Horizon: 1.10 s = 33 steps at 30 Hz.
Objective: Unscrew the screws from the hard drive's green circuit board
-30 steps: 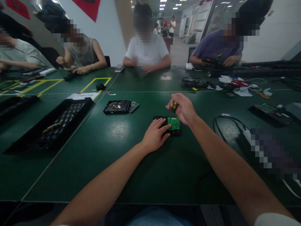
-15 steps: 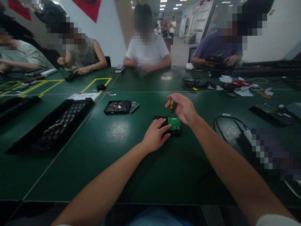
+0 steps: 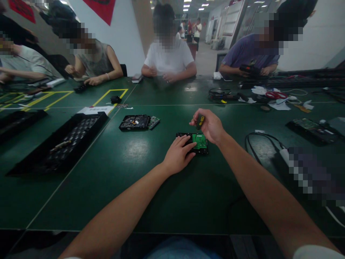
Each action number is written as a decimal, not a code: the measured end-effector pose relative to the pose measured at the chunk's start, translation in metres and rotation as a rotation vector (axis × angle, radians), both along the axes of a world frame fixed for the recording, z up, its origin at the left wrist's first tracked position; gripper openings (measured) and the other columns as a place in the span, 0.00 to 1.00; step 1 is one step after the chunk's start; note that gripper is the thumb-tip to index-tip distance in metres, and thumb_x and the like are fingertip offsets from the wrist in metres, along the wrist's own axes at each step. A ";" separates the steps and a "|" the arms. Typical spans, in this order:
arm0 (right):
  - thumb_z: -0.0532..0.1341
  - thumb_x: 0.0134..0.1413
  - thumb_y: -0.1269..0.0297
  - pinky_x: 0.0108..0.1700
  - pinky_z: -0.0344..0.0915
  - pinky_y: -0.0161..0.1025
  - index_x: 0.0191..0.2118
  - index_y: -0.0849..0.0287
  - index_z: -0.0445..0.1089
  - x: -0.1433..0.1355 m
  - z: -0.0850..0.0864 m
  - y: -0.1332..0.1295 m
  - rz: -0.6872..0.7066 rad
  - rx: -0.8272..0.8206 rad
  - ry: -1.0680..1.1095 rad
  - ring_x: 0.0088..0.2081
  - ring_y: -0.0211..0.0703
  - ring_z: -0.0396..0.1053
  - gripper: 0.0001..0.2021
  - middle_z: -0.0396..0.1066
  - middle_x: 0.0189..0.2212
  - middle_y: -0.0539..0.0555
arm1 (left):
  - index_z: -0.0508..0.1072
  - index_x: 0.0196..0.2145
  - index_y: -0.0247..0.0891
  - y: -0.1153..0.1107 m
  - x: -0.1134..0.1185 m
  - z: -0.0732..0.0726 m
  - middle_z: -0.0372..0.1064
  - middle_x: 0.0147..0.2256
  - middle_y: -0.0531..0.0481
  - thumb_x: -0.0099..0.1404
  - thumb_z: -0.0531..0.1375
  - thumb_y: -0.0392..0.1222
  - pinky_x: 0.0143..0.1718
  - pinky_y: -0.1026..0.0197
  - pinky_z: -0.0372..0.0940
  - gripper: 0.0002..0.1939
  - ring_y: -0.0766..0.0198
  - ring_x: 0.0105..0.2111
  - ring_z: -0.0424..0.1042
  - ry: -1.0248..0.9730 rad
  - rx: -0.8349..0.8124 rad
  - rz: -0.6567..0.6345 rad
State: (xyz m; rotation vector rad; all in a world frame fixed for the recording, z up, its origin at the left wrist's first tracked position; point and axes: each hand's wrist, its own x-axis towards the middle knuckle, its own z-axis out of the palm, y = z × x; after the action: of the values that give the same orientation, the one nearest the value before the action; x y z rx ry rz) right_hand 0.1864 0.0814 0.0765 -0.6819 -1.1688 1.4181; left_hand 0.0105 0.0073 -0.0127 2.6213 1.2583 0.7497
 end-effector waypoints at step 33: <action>0.64 0.62 0.52 0.43 0.72 0.41 0.29 0.55 0.74 0.001 0.002 0.001 0.008 0.076 -0.004 0.31 0.42 0.74 0.14 0.72 0.26 0.49 | 0.73 0.65 0.41 0.000 0.000 -0.001 0.61 0.70 0.37 0.75 0.62 0.47 0.72 0.34 0.55 0.23 0.44 0.72 0.58 -0.004 -0.001 -0.003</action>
State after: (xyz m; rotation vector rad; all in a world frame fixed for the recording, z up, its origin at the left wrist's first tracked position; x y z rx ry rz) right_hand 0.1877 0.0824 0.0786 -0.6280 -1.2237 1.3727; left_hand 0.0106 0.0072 -0.0136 2.6190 1.2532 0.7524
